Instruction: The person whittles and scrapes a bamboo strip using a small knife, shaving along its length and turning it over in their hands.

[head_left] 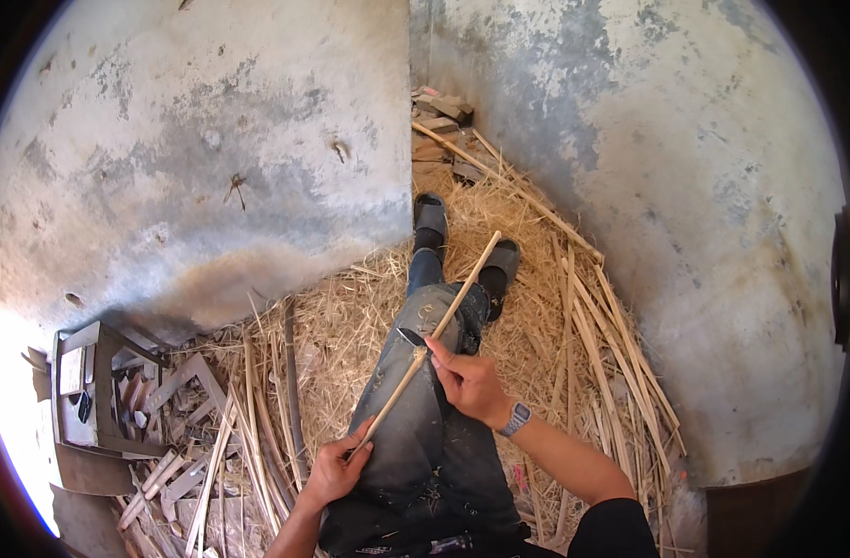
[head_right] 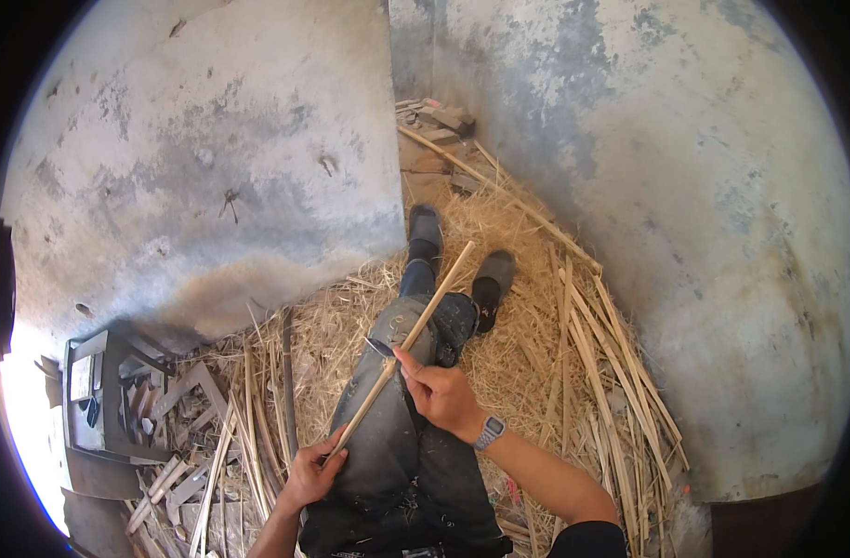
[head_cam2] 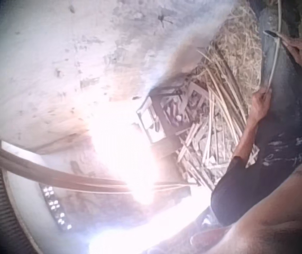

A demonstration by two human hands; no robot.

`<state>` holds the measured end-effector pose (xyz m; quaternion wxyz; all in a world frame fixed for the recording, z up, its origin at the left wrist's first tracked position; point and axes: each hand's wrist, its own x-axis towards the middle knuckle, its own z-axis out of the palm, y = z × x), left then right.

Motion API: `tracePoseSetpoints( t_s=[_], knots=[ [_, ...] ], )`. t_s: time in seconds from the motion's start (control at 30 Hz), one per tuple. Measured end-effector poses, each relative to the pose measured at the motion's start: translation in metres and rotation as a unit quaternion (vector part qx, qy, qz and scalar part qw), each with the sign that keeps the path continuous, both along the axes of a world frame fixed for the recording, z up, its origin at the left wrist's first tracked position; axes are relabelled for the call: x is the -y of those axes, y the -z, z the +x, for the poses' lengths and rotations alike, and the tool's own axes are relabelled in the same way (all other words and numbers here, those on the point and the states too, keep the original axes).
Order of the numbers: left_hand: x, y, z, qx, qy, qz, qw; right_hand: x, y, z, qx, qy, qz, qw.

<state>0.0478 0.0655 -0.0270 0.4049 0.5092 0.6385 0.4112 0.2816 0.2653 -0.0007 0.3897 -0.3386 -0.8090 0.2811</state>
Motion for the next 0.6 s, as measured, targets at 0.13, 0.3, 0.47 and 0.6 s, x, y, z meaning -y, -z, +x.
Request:
tracePoseSetpoints(
  t_s=[0.13, 0.3, 0.47, 0.6],
  knots=[
    [0.005, 0.000, -0.005, 0.033, 0.021, -0.046, 0.998, 0.006, 0.003, 0.011, -0.021, -0.047, -0.094, 0.994],
    [0.008, 0.001, -0.003, 0.024, 0.026, -0.025, 0.999, -0.017, -0.016, 0.031, -0.054, -0.202, -0.268, 0.941],
    [0.005, 0.002, -0.002, -0.068, 0.014, -0.026, 0.997, -0.004, -0.029, 0.026, -0.212, -0.092, -0.417, 0.879],
    [-0.001, -0.001, 0.005, -0.165, 0.018, 0.092, 0.982, 0.002, -0.020, 0.019, -0.161, 0.059, -0.182, 0.968]
  ],
)
